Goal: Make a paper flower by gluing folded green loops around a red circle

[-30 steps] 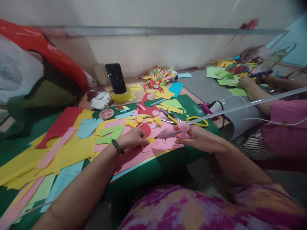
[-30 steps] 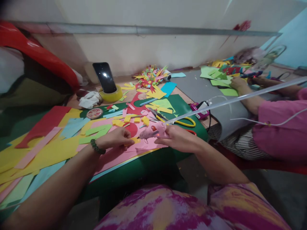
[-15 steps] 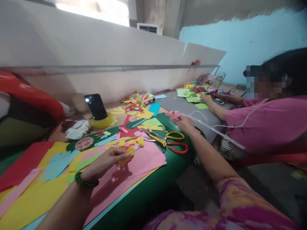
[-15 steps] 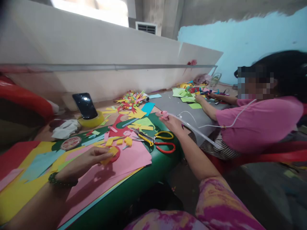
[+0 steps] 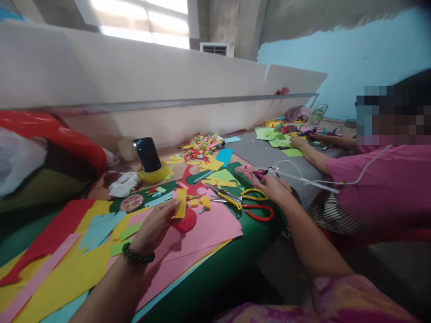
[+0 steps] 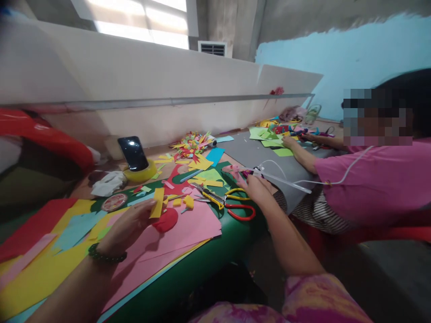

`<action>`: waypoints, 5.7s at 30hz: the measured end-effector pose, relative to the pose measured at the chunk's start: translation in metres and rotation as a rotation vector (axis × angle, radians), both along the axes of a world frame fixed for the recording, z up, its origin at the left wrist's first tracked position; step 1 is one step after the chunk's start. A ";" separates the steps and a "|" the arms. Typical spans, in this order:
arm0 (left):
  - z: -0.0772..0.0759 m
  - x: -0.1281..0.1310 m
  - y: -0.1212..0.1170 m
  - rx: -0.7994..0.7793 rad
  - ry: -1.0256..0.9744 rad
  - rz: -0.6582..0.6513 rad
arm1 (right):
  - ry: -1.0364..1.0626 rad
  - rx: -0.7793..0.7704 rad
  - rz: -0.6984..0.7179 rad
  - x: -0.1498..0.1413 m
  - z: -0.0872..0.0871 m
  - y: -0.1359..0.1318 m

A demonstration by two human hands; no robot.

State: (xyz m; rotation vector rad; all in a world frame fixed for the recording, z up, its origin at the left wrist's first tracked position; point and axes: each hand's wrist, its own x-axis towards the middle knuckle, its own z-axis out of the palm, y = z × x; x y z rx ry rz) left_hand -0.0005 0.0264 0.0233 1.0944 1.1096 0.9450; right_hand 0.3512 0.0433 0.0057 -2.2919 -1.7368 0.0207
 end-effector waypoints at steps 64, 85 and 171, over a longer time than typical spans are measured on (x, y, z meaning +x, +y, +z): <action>-0.004 0.029 -0.022 0.404 0.479 -0.151 | 1.380 0.084 0.591 -0.150 -0.022 -0.017; -0.016 0.027 -0.020 0.479 0.492 -0.190 | 1.442 0.100 0.610 -0.154 -0.023 -0.018; 0.004 -0.088 0.035 0.113 1.616 -0.372 | 1.370 0.343 0.373 -0.141 -0.049 -0.051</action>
